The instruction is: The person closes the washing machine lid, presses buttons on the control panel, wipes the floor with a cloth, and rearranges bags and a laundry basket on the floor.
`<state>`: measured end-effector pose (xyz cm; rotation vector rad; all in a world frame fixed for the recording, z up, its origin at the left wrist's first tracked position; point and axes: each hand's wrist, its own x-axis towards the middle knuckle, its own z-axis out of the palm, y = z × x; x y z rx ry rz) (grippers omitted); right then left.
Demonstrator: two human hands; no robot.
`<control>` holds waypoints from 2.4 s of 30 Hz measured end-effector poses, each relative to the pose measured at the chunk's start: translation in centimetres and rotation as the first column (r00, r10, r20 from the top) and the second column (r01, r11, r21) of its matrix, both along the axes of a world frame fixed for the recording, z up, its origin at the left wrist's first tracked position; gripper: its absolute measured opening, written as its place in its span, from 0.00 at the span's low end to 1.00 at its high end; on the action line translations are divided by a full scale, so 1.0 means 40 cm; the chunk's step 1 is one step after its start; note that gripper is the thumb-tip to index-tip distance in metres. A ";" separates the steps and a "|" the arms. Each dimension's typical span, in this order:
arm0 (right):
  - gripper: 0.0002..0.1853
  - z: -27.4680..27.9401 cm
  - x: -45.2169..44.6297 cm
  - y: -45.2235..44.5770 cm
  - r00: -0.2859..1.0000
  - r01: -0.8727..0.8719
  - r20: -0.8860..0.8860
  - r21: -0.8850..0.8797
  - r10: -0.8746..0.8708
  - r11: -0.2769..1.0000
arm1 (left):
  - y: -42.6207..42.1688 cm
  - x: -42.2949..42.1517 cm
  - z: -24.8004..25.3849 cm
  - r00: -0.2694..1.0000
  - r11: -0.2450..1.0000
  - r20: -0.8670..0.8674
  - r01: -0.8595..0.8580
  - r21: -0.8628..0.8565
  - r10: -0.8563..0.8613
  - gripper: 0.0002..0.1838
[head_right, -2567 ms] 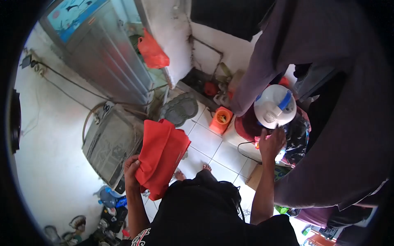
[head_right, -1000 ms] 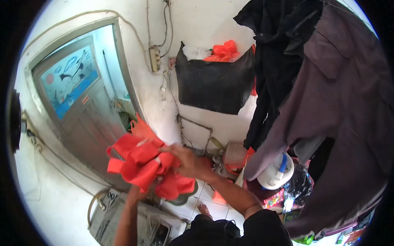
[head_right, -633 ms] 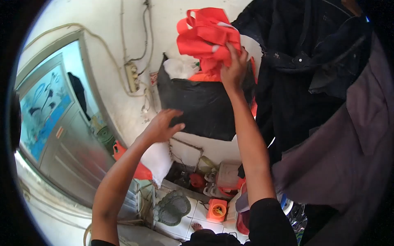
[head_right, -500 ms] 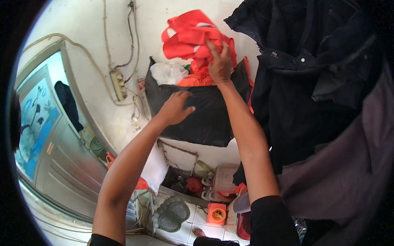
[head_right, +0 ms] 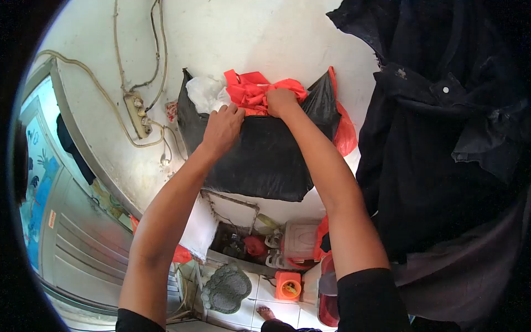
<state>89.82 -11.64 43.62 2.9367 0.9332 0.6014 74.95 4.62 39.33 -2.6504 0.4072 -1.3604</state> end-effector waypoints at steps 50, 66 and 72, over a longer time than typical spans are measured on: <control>0.16 -0.489 -1.873 0.381 -0.298 -0.897 -0.666 0.440 0.683 0.038 | -0.842 -2.566 -0.858 0.090 -0.540 -0.537 0.261 -0.800 0.839 0.31; 0.11 -0.691 -2.157 0.472 -0.392 -0.798 -0.877 0.474 -0.278 -0.371 | -1.435 -2.006 -1.219 -0.317 0.001 -0.713 0.914 -0.406 0.625 0.38; 0.14 -0.691 -2.172 0.491 -0.305 -0.776 -0.867 0.467 -0.395 -0.424 | -1.585 -1.470 -1.589 -0.232 0.169 -0.764 0.972 -0.162 0.602 0.35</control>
